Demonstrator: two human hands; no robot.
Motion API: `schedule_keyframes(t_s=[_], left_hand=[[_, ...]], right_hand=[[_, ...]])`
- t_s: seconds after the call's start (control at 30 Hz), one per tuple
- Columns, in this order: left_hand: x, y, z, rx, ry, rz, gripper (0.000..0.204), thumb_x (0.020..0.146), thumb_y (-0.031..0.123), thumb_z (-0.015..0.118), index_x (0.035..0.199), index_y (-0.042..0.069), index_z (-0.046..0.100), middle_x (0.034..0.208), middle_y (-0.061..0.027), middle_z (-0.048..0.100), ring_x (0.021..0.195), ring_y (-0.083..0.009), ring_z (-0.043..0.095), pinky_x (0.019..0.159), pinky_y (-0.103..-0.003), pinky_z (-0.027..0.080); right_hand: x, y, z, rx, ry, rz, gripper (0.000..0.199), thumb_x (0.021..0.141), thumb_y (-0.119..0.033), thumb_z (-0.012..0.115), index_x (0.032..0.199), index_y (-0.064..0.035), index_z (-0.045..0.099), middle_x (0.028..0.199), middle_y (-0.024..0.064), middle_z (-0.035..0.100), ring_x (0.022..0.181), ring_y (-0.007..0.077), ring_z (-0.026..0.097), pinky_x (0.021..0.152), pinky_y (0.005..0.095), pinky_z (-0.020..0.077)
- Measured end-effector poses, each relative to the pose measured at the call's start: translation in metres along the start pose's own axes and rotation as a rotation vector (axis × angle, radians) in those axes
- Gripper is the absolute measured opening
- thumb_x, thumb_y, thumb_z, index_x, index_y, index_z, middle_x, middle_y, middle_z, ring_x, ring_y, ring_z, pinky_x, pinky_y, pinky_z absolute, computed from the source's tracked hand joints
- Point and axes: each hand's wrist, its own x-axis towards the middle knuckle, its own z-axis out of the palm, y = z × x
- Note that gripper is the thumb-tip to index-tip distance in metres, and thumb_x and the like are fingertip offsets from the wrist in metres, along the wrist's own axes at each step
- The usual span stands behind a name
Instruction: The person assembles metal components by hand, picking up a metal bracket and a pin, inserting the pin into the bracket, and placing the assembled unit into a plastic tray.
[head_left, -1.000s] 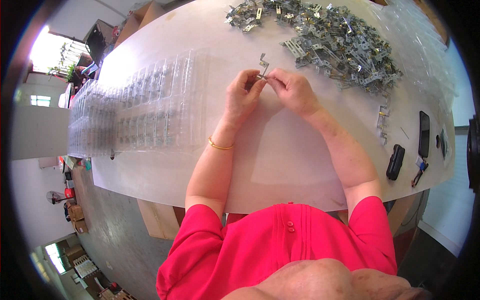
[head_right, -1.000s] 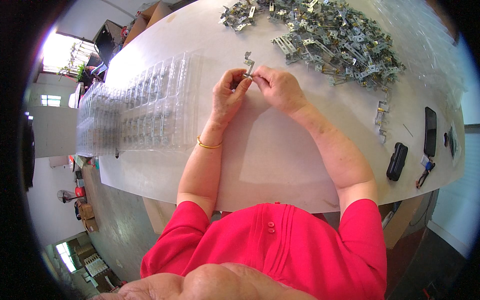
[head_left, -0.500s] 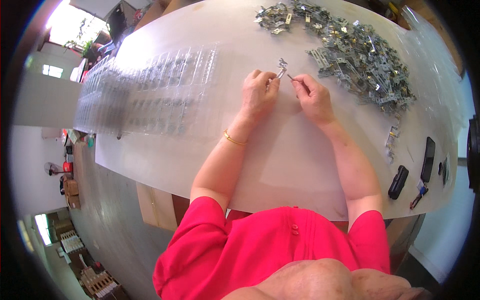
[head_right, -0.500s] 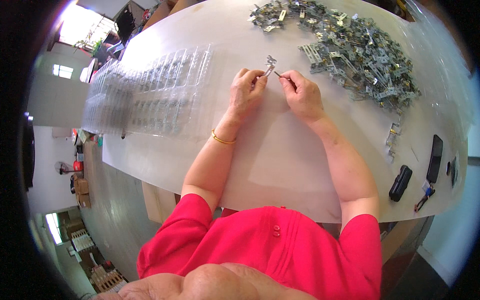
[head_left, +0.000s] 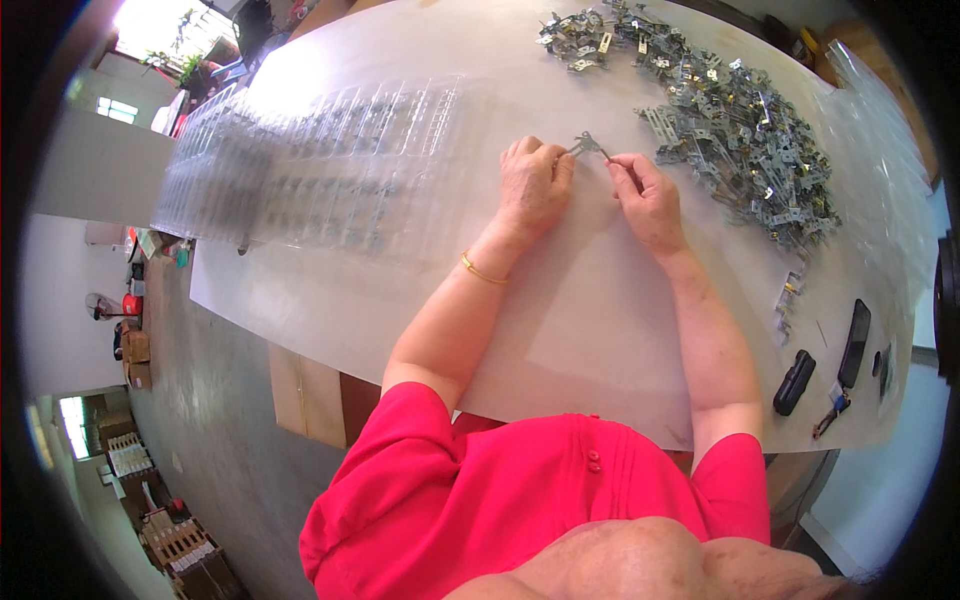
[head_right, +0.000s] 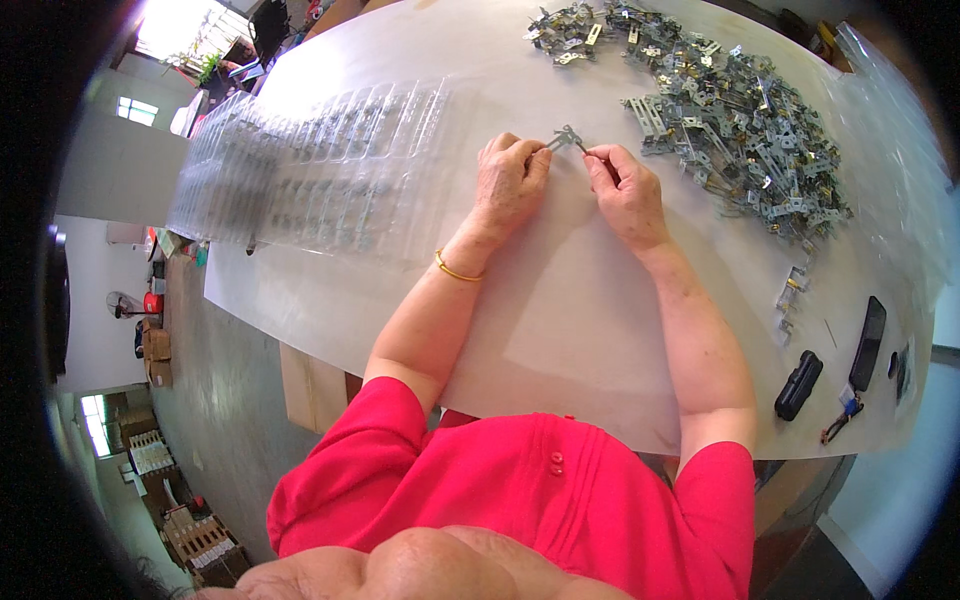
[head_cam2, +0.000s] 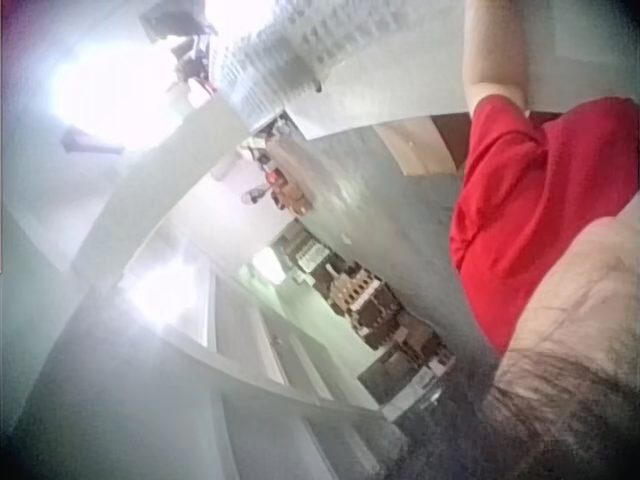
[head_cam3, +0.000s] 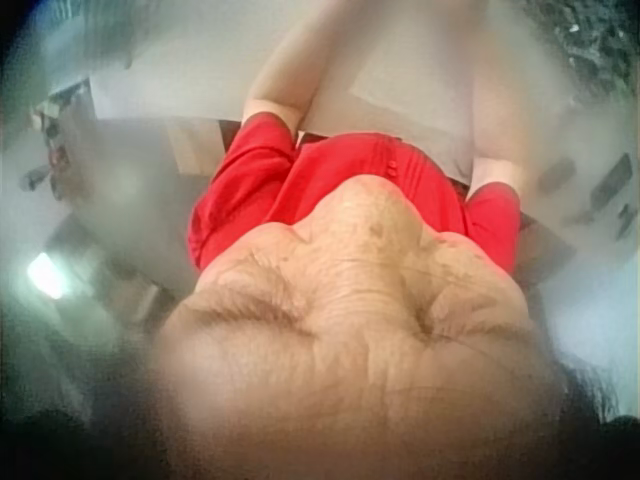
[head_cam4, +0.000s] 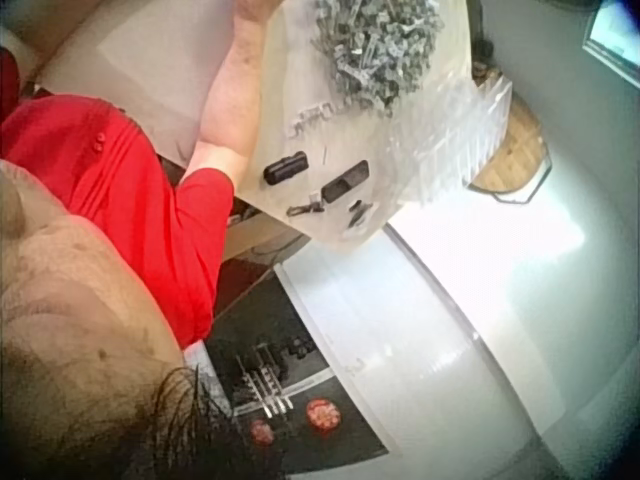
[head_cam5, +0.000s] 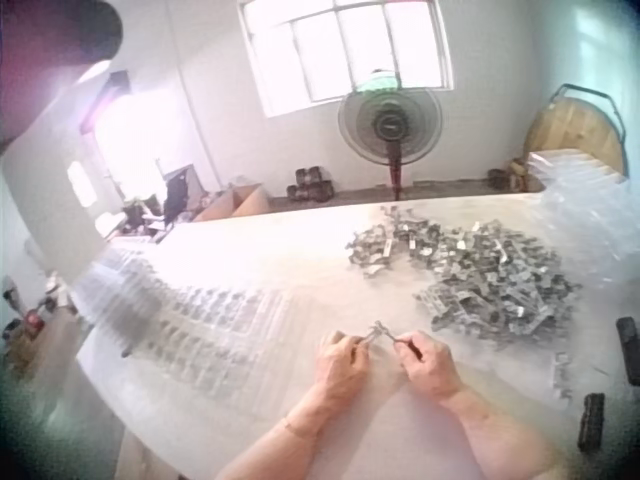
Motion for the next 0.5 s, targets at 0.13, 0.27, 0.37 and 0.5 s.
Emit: schedule_keyframes(t_s=[0.13,0.27,0.37,0.5], left_hand=[[0.002,0.0,0.002,-0.004,0.0,0.004,0.017,0.089,0.02,0.065,0.093,0.005,0.073,0.084,-0.0118,0.063,0.088,-0.0303,0.058,0.086,-0.041,0.042],[0.001,0.005,-0.002,-0.007,0.02,-0.016,0.015,0.087,0.018,0.067,0.093,0.005,0.072,0.084,-0.012,0.063,0.088,-0.0299,0.059,0.085,-0.042,0.043],[0.0,-0.002,-0.001,0.011,0.03,0.016,0.015,0.087,0.017,0.068,0.093,0.004,0.072,0.085,-0.0124,0.063,0.086,-0.0293,0.059,0.083,-0.041,0.045],[0.003,-0.003,-0.002,-0.092,0.043,-0.056,0.015,0.087,0.014,0.069,0.095,0.002,0.071,0.084,-0.012,0.063,0.078,-0.0246,0.061,0.073,-0.036,0.049]], right_hand=[[0.002,0.0,-0.002,0.074,-0.001,0.07,0.012,0.095,-0.016,0.065,0.098,-0.0048,0.068,0.066,0.0003,0.061,0.061,0.0072,0.056,0.056,0.0252,0.0454],[0.003,0.002,-0.001,0.111,-0.006,0.072,0.013,0.095,-0.017,0.065,0.098,-0.0044,0.068,0.068,0.0009,0.062,0.062,0.007,0.058,0.057,0.0246,0.0463],[0.002,0.0,0.0,0.108,-0.008,0.088,0.013,0.095,-0.017,0.065,0.097,-0.0045,0.068,0.068,0.0008,0.062,0.062,0.0071,0.058,0.057,0.0247,0.0464],[0.002,0.004,-0.002,0.119,-0.012,0.092,0.012,0.095,-0.017,0.065,0.097,-0.0049,0.067,0.068,0.0,0.062,0.061,0.007,0.058,0.057,0.0246,0.046]])
